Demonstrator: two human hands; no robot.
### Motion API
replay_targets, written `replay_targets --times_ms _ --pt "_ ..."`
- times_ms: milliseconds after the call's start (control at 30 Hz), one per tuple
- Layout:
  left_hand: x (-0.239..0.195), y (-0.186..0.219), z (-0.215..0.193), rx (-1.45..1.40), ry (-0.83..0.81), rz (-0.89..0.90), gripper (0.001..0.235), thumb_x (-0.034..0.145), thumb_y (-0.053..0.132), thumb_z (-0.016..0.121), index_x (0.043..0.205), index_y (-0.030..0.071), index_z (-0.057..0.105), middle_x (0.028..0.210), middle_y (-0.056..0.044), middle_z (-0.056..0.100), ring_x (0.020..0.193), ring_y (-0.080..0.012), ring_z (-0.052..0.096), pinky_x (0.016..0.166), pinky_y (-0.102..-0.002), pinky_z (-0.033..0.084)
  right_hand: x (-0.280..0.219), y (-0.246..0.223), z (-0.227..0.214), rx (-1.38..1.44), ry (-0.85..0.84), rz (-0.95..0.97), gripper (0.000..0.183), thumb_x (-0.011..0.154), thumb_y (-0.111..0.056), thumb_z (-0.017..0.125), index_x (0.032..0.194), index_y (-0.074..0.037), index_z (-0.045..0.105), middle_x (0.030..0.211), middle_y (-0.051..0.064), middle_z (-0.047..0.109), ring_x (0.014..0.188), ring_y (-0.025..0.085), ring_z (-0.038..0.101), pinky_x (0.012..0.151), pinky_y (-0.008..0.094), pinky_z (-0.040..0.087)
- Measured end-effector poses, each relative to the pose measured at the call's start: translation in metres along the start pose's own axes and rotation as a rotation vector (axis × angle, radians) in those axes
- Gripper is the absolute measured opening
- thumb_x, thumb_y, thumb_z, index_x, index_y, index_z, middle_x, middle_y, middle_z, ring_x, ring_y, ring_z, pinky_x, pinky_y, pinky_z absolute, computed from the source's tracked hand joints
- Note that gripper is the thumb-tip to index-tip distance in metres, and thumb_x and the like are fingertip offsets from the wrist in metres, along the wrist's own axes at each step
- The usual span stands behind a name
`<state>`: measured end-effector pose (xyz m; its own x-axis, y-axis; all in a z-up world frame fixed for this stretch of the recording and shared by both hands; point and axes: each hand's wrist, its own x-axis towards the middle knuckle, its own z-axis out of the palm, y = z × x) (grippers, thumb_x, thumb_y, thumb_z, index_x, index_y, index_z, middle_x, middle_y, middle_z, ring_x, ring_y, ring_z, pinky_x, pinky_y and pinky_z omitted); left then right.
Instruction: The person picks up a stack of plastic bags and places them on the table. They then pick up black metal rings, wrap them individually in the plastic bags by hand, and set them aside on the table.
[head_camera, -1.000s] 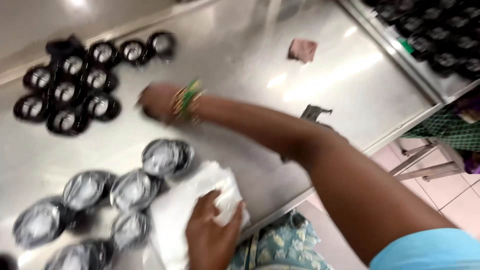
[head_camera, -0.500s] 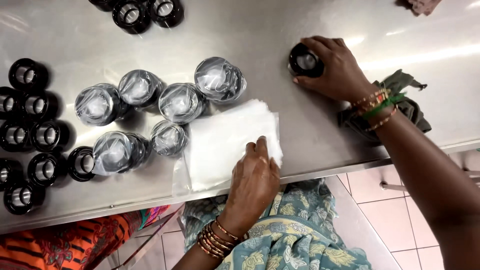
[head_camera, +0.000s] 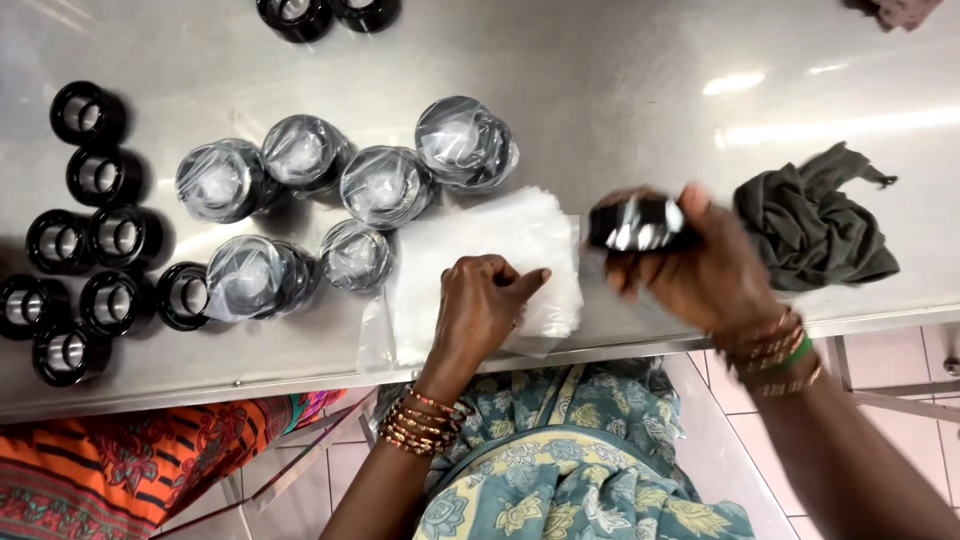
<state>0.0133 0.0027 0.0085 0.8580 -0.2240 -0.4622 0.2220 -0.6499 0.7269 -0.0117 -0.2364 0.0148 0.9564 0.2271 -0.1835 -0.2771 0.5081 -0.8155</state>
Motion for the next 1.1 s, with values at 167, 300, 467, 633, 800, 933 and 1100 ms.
replay_targets --times_ms 167,300,467,633,800,933,1100 --pt "0.002 -0.002 -0.007 -0.167 -0.033 -0.067 0.045 0.095 0.034 0.067 0.067 -0.001 0.070 0.055 -0.008 0.067 0.042 -0.0130 0.061 0.038 -0.028 0.048 -0.013 0.042 0.030 0.288 -0.135 0.049 0.051 0.097 -0.045 0.071 0.118 -0.002 0.053 0.092 0.015 0.066 0.081 0.021 0.068 0.067 0.027 0.059" --pt "0.003 -0.015 -0.009 -0.315 -0.101 0.027 0.037 0.099 0.030 0.057 0.079 0.001 0.070 0.063 -0.008 0.070 0.051 -0.0107 0.069 0.046 -0.026 0.058 -0.009 0.055 0.033 0.093 0.023 0.125 0.047 0.097 -0.045 0.069 0.115 -0.008 0.047 0.086 0.008 0.063 0.076 0.017 0.066 0.065 0.026 0.057" --pt "-0.009 -0.007 -0.028 -0.346 -0.144 -0.074 0.036 0.104 0.030 0.048 0.085 0.002 0.059 0.061 -0.006 0.063 0.049 -0.0125 0.063 0.048 -0.029 0.055 0.005 0.030 0.069 -0.453 0.179 0.263 0.052 0.089 -0.046 0.068 0.115 -0.008 0.044 0.075 0.007 0.062 0.064 0.016 0.065 0.054 0.027 0.055" --pt "-0.032 0.034 -0.060 -0.222 0.068 0.234 0.028 0.103 0.025 0.053 0.083 0.005 0.053 0.060 -0.002 0.055 0.046 -0.0085 0.056 0.042 -0.025 0.045 0.020 0.030 0.083 -1.002 0.328 0.293 0.057 0.087 -0.047 0.065 0.118 -0.005 0.042 0.077 0.014 0.068 0.058 0.017 0.066 0.049 0.030 0.055" --pt "-0.002 -0.021 -0.051 -0.617 0.109 0.129 0.025 0.100 0.023 0.062 0.085 0.004 0.057 0.066 -0.001 0.054 0.048 -0.0092 0.048 0.041 -0.029 0.040 0.020 0.037 0.080 -1.017 0.327 0.215 0.058 0.088 -0.048 0.062 0.121 -0.004 0.041 0.087 0.016 0.072 0.064 0.016 0.069 0.054 0.030 0.058" --pt "0.006 -0.056 -0.025 -0.273 0.503 0.463 0.037 0.096 0.035 0.073 0.093 0.001 0.060 0.077 -0.006 0.063 0.061 -0.0122 0.059 0.047 -0.027 0.050 0.020 0.039 0.074 -0.945 0.334 0.208 0.062 0.089 -0.051 0.060 0.125 -0.003 0.042 0.087 0.017 0.073 0.067 0.018 0.068 0.055 0.031 0.058" --pt "-0.021 -0.014 -0.026 -0.090 0.291 0.086 0.054 0.092 0.056 0.057 0.092 0.002 0.060 0.059 -0.008 0.063 0.044 -0.0156 0.060 0.037 -0.029 0.046 0.012 0.040 0.072 -0.975 0.266 0.196 0.067 0.086 -0.054 0.061 0.126 -0.003 0.042 0.089 0.015 0.072 0.070 0.019 0.070 0.056 0.031 0.060"
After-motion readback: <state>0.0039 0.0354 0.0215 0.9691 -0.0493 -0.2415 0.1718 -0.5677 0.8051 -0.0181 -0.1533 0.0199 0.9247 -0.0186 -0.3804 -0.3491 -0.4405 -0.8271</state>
